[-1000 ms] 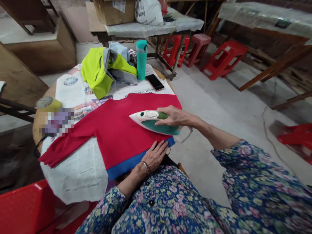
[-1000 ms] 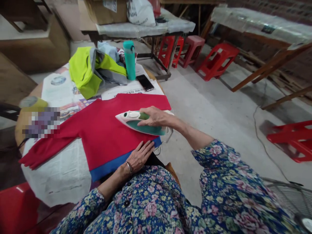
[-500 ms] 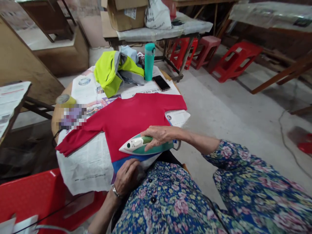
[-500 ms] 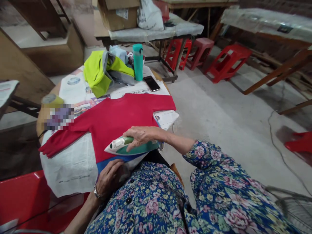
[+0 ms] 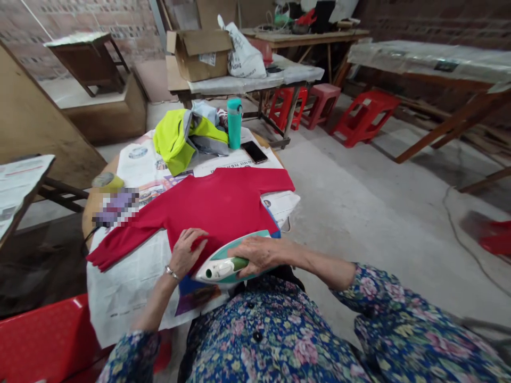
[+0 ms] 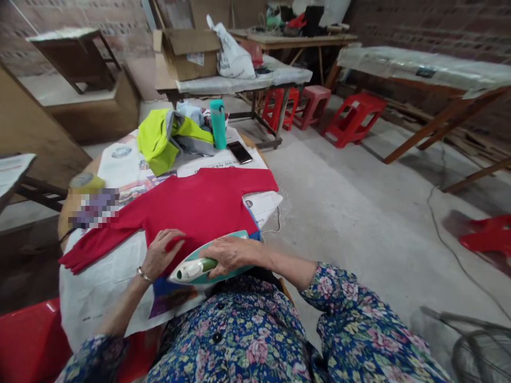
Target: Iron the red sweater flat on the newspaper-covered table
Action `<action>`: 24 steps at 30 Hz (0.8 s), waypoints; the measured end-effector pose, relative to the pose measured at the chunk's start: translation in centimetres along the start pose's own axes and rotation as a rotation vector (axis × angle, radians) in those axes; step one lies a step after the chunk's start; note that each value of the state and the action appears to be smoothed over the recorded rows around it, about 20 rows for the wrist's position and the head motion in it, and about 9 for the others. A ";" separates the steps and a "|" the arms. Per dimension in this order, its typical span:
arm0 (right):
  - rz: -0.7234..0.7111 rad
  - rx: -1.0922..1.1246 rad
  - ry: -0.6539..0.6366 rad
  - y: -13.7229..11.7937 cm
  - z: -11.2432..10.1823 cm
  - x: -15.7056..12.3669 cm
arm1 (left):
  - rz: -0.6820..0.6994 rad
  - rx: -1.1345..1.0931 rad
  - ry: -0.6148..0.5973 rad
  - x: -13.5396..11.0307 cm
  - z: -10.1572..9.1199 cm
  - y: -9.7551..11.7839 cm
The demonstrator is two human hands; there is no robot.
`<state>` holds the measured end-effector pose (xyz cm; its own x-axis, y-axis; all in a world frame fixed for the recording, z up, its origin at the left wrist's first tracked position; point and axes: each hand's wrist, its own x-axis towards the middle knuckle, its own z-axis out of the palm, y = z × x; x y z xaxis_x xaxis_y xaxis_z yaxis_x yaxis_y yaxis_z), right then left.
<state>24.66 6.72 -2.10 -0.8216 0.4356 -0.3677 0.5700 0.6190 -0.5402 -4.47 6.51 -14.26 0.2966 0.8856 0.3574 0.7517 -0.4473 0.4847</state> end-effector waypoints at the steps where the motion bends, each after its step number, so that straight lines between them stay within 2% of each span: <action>1: -0.016 -0.019 0.002 -0.1 0.3 -0.1 | 0.071 0.044 -0.074 1.1 0.4 -0.3; 4: -0.036 -0.031 0.007 0.4 0.8 -1.0 | 0.201 0.180 -0.272 3.3 2.3 -0.6; 6: -0.010 0.040 0.023 1.4 0.6 -2.4 | 0.239 0.241 -0.348 3.7 4.0 -0.6; 9: 0.112 0.216 0.090 3.6 -0.8 -5.3 | 0.294 0.263 -0.354 2.8 6.6 0.1; 13: 0.315 0.291 0.382 6.5 -3.8 -7.3 | 0.366 0.224 -0.300 1.2 9.6 2.9; 16: 0.374 0.257 0.563 8.0 -6.6 -5.5 | 0.435 0.222 -0.338 0.8 10.9 5.6; 18: 0.409 0.237 0.615 8.7 -8.6 -3.2 | 0.478 0.213 -0.359 0.9 11.3 6.9; 22: 0.469 0.311 0.573 9.7 -11.9 1.8 | 0.496 0.176 -0.381 1.0 11.4 7.8; 24: 0.443 0.350 0.542 10.2 -12.9 3.8 | 0.487 0.164 -0.390 0.9 11.2 7.8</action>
<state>27.50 23.13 0.78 -0.3482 0.9081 -0.2326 0.7346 0.1102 -0.6695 8.29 5.26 -19.11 0.7958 0.5799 0.1743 0.5478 -0.8121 0.2010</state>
